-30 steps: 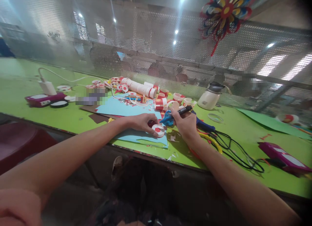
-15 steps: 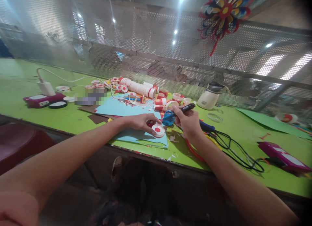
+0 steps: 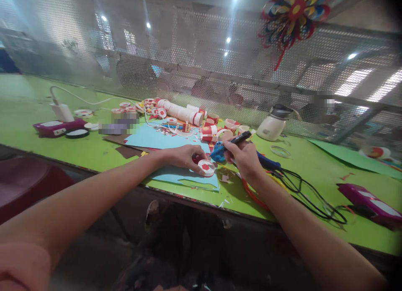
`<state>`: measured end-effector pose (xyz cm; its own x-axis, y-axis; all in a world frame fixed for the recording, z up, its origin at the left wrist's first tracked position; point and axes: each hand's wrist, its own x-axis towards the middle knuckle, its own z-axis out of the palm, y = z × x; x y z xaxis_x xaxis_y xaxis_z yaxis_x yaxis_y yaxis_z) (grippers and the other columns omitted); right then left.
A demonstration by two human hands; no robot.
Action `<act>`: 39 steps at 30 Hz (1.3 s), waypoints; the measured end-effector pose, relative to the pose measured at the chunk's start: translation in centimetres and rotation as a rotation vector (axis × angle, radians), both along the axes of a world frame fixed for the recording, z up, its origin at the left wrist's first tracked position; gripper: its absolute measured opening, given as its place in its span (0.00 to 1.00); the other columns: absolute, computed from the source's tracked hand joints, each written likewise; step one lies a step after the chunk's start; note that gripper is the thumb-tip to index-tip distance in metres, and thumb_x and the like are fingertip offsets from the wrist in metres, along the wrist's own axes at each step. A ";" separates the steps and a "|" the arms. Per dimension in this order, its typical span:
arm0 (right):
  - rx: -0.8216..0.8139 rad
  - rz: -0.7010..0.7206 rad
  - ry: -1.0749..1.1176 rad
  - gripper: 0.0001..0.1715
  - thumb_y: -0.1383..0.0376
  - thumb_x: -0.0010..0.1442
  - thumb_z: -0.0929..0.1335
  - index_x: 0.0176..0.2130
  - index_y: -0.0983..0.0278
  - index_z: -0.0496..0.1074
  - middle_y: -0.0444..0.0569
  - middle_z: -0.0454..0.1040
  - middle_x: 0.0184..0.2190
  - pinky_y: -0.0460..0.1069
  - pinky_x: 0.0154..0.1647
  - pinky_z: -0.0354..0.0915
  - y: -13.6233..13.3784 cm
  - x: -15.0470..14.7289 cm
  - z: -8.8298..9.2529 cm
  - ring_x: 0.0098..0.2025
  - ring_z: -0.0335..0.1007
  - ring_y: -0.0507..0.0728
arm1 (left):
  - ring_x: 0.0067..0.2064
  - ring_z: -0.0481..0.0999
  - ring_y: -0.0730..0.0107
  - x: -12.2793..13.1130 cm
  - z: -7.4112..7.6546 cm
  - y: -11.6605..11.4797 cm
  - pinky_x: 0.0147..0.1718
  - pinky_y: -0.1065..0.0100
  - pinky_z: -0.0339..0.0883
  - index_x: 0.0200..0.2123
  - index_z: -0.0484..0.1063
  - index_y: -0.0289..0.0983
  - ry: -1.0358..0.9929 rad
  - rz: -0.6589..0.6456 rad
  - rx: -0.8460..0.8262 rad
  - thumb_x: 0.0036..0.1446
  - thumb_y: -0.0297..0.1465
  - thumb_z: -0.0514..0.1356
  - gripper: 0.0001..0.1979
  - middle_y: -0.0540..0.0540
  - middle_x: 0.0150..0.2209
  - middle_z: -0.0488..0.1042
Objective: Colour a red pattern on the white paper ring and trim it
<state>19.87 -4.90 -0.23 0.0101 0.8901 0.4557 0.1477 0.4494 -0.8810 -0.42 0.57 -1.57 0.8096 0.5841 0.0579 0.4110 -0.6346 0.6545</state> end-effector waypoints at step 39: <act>-0.035 -0.357 -0.298 0.21 0.52 0.45 0.72 0.24 0.69 0.78 0.48 0.75 0.18 0.48 0.23 0.62 3.8 2.9 -1.0 0.22 0.66 0.54 | 0.37 0.66 0.69 0.1 0.0 0.0 0.36 0.69 0.59 0.44 0.72 0.36 -0.038 -0.058 0.004 0.42 0.44 0.67 0.27 0.47 0.38 0.68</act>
